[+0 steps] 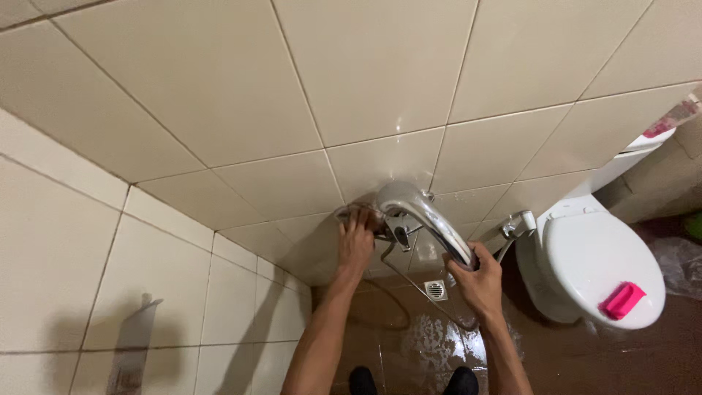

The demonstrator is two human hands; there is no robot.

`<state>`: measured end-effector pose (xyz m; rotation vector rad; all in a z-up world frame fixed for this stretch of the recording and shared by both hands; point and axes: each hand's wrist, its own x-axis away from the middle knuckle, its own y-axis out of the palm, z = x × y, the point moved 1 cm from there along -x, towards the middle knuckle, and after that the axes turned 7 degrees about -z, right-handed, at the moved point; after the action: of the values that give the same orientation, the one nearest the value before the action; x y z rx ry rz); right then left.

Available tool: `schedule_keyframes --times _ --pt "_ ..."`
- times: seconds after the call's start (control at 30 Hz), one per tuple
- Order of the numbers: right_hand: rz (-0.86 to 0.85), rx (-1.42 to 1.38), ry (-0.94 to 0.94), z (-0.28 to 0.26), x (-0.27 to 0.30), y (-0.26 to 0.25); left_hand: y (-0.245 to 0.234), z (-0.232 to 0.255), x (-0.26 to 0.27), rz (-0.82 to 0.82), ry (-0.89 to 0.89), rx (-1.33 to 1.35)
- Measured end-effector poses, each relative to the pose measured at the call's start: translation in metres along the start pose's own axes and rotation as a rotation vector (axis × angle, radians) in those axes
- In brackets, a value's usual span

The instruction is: The person wipes a shower fixture and handle with a cloth and then reattaches the showerhead hose by hand.

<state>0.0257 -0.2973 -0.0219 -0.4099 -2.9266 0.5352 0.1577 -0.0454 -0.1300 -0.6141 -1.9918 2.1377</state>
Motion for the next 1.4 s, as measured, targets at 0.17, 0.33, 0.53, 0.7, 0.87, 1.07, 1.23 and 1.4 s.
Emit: schedule_keyframes --times 0.17,0.33,0.53,0.7,0.87,1.07,1.23,1.4 --pt "-0.029 -0.096 -0.058 0.004 -0.004 0.002 -0.031 0.014 0.009 -0.14 0.001 0.071" --pt "-0.008 -0.047 -0.03 0.002 -0.009 0.006 -0.028 0.012 -0.007 -0.559 -0.058 0.007" --pt "0.0 -0.08 -0.009 -0.001 -0.01 0.01 0.016 -0.011 0.0 -0.182 0.034 0.252" --pt "-0.014 -0.064 0.022 0.004 -0.005 0.008 0.039 -0.012 -0.004 -0.124 0.025 0.167" --pt "-0.014 -0.066 0.033 0.009 0.001 0.004 0.047 -0.013 -0.005 -0.245 -0.072 0.227" --pt "-0.002 -0.075 0.027 0.016 -0.001 -0.001 0.015 0.018 0.009 0.663 -0.133 0.699" --pt "0.0 -0.087 0.009 0.025 -0.004 -0.001 0.059 0.026 -0.002 0.668 -0.883 1.55" --pt "-0.006 -0.099 -0.033 0.034 -0.006 -0.004 0.096 0.004 -0.002 0.646 -0.801 2.289"
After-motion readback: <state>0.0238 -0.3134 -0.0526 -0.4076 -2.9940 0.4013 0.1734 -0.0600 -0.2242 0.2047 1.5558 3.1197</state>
